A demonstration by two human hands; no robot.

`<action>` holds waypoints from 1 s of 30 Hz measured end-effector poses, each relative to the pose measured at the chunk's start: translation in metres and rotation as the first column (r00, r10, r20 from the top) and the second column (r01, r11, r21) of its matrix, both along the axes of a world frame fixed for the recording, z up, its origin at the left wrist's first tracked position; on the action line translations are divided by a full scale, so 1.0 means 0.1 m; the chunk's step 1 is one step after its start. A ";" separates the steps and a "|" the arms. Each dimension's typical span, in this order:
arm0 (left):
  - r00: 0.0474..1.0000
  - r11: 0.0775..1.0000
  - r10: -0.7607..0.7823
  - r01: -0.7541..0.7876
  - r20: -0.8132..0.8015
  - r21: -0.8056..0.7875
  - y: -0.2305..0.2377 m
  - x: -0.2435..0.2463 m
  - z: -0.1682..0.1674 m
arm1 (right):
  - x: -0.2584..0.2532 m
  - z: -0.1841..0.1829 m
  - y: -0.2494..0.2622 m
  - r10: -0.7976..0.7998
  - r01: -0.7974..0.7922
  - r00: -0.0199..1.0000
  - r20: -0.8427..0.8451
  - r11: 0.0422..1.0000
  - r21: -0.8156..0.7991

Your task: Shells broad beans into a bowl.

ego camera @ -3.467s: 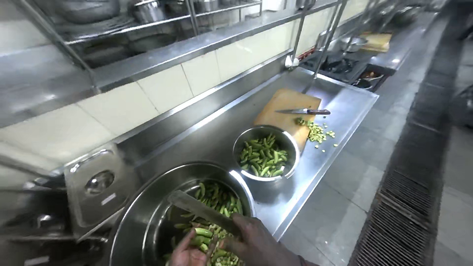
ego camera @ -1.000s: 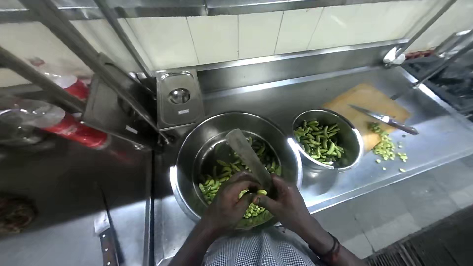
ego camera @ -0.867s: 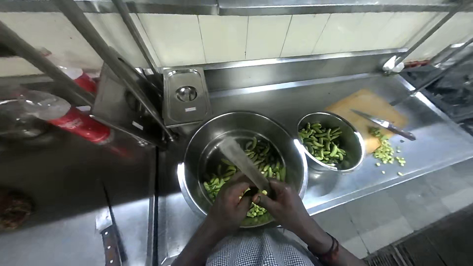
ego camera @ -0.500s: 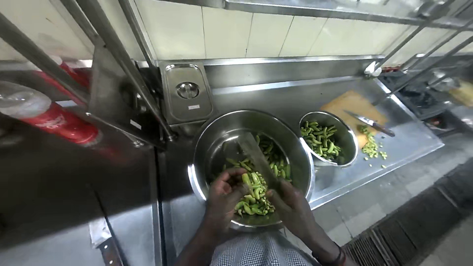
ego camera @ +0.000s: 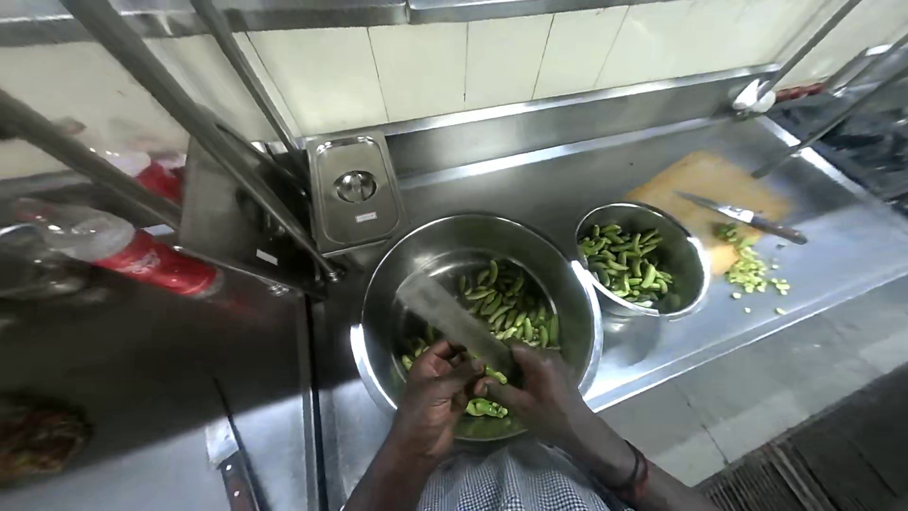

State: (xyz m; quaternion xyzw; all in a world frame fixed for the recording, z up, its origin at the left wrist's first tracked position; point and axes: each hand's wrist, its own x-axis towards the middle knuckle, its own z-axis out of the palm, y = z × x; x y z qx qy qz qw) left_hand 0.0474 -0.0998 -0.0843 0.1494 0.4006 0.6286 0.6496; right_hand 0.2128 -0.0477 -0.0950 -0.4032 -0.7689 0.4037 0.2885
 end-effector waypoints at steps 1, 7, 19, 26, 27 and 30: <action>1.000 1.000 0.024 -0.024 -0.008 0.001 0.01 0.06 0.01 | 0.05 -0.01 0.02 0.012 -0.012 1.000 0.000 1.000 -0.016; 0.985 0.982 0.163 -0.167 -0.046 -0.085 0.20 0.38 -0.02 | 0.42 -0.09 0.20 0.013 -0.013 1.000 0.010 1.000 0.008; 0.924 0.951 0.111 -0.206 -0.365 -0.231 0.95 0.39 -0.09 | 0.97 -0.18 0.63 -0.047 0.064 0.994 0.101 0.983 -0.173; 0.445 0.934 -0.302 -0.039 -0.843 -0.355 1.44 0.36 -0.39 | 1.01 -0.21 0.79 -0.062 0.065 0.998 0.020 0.981 -0.182; 0.369 0.928 -0.334 -0.034 -0.867 -0.371 1.47 0.37 -0.43 | 1.01 -0.23 0.79 -0.071 0.072 0.997 0.008 0.982 -0.172; 0.086 0.873 -0.486 -0.005 -0.870 -0.488 1.52 0.36 -0.52 | 1.01 -0.28 0.79 -0.096 0.089 0.994 -0.041 0.984 -0.152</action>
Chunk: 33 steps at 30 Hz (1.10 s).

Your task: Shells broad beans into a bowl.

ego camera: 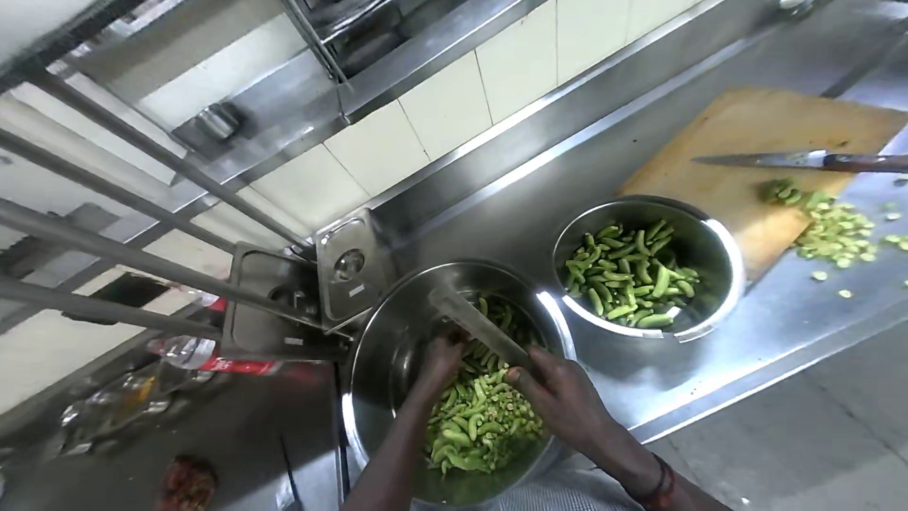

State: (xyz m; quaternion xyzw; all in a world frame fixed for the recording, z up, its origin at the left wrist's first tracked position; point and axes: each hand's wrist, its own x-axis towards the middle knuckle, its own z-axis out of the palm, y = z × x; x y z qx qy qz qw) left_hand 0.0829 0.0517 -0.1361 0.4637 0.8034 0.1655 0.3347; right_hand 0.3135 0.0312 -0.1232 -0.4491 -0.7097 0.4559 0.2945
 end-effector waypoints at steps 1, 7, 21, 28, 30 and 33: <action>0.994 0.997 -0.056 0.050 -0.098 -0.060 0.04 -0.01 -0.05 | 0.00 -0.01 0.01 -0.010 0.010 1.000 -0.013 1.000 0.002; 0.872 0.843 -0.400 0.228 -0.284 -0.486 0.12 -0.10 -0.52 | 0.01 -0.05 0.01 -0.029 0.028 0.999 -0.039 0.999 -0.028; 0.922 0.945 -0.248 0.163 -0.297 -0.284 0.07 -0.14 -0.57 | -0.03 -0.07 -0.02 -0.075 0.075 0.996 -0.049 0.997 0.008; 0.978 0.951 -0.105 0.044 0.183 0.307 -0.39 -0.12 -0.07 | -0.06 -0.08 -0.16 -0.146 0.144 0.986 -0.082 0.989 -0.035; 0.949 0.910 -0.169 0.048 0.266 0.411 -0.59 -0.05 0.10 | -0.09 -0.05 -0.22 -0.145 0.137 0.982 -0.118 0.988 -0.076; 0.921 0.853 -0.280 0.109 0.270 0.510 -0.83 0.03 0.25 | -0.17 0.05 -0.32 -0.120 0.100 0.982 -0.146 0.985 -0.139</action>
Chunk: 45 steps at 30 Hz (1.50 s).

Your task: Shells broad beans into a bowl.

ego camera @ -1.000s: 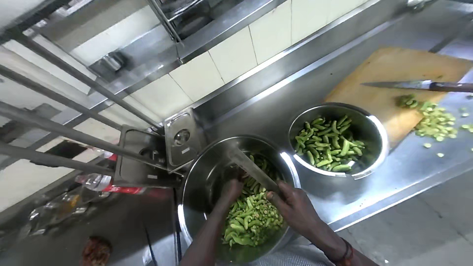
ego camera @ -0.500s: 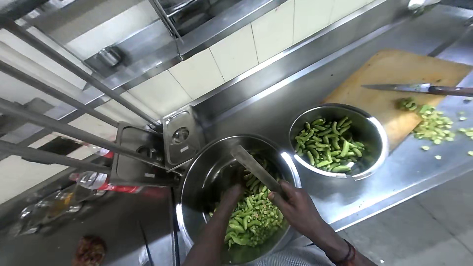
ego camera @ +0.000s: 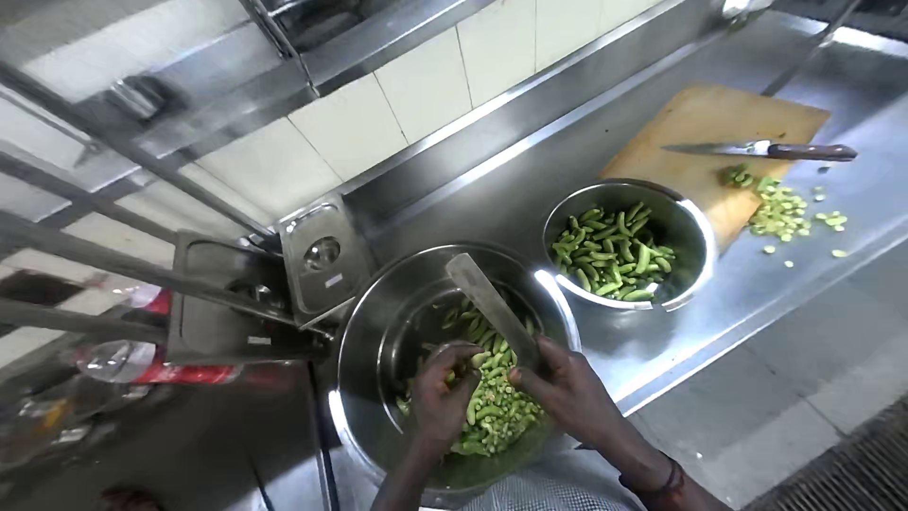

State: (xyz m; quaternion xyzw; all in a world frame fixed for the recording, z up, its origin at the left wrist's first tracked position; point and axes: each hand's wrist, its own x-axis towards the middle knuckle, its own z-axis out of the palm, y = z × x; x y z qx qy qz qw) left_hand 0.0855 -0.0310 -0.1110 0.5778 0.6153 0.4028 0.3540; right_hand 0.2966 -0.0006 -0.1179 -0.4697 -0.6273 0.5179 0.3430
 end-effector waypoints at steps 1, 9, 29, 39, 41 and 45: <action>1.000 0.999 -0.024 0.024 -0.005 0.021 -0.05 0.02 0.04 | -0.03 0.02 -0.03 0.017 -0.017 1.000 -0.006 1.000 -0.006; 0.986 0.971 -0.114 0.137 -0.122 0.194 -0.27 -0.01 0.15 | -0.24 0.14 -0.21 0.042 -0.042 0.999 0.011 0.999 0.019; 0.366 0.925 0.319 0.080 0.874 -0.371 -0.29 -0.14 0.15 | -0.25 0.07 -0.26 0.013 -0.054 0.974 0.225 0.982 0.179; 0.290 0.872 0.413 0.148 0.863 -0.467 -0.35 0.07 0.20 | -0.34 0.06 -0.31 -0.013 -0.032 0.989 0.146 0.952 0.305; 0.285 0.875 0.413 0.142 0.865 -0.464 -0.34 0.09 0.22 | -0.35 0.05 -0.31 -0.014 -0.038 0.987 0.158 0.947 0.318; 0.231 0.889 0.427 0.071 0.874 -0.453 -0.35 0.10 0.20 | -0.35 0.01 -0.32 0.008 -0.069 0.982 0.188 0.945 0.319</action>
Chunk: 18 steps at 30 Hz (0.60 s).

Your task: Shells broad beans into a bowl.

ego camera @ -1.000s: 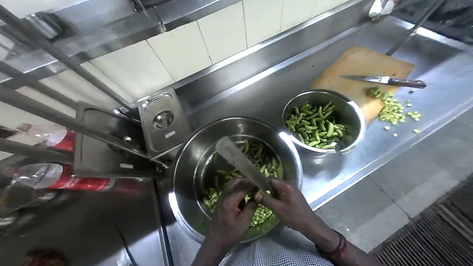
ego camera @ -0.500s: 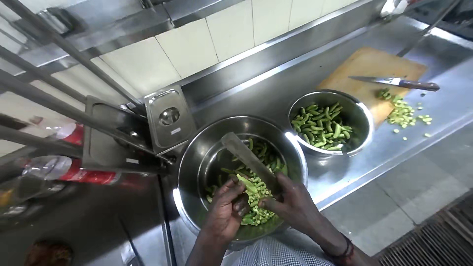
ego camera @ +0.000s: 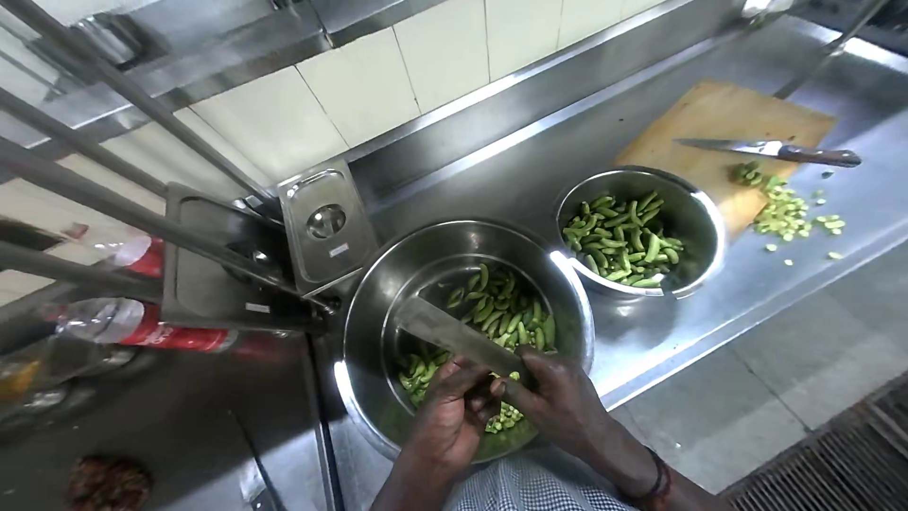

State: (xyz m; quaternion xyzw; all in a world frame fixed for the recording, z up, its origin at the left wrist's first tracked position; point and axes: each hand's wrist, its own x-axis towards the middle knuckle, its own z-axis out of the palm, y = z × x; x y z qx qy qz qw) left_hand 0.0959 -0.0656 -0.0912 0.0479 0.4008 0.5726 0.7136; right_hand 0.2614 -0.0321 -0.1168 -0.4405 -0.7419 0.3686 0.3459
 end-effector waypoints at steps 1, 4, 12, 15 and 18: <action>0.999 0.999 0.040 -0.040 -0.032 -0.012 0.02 -0.01 0.00 | 0.00 0.00 0.00 0.009 -0.009 1.000 -0.003 1.000 -0.007; 0.981 0.986 0.157 -0.163 -0.118 -0.045 0.17 -0.13 0.04 | 0.04 -0.02 0.02 0.008 -0.008 1.000 -0.008 1.000 0.011; 0.485 0.994 -0.026 0.106 -0.874 0.029 0.78 -0.76 -0.25 | 0.17 -0.06 0.14 -0.125 0.124 0.990 0.072 0.992 0.021; -0.289 0.839 -0.360 0.316 -0.887 -0.443 0.99 -0.90 -0.48 | 0.18 -0.06 0.16 -0.146 0.146 0.987 0.067 0.989 0.010; -0.589 0.592 -0.535 0.251 -0.606 -0.766 1.04 -0.84 -0.71 | 0.18 -0.05 0.16 -0.153 0.152 0.986 0.062 0.988 0.017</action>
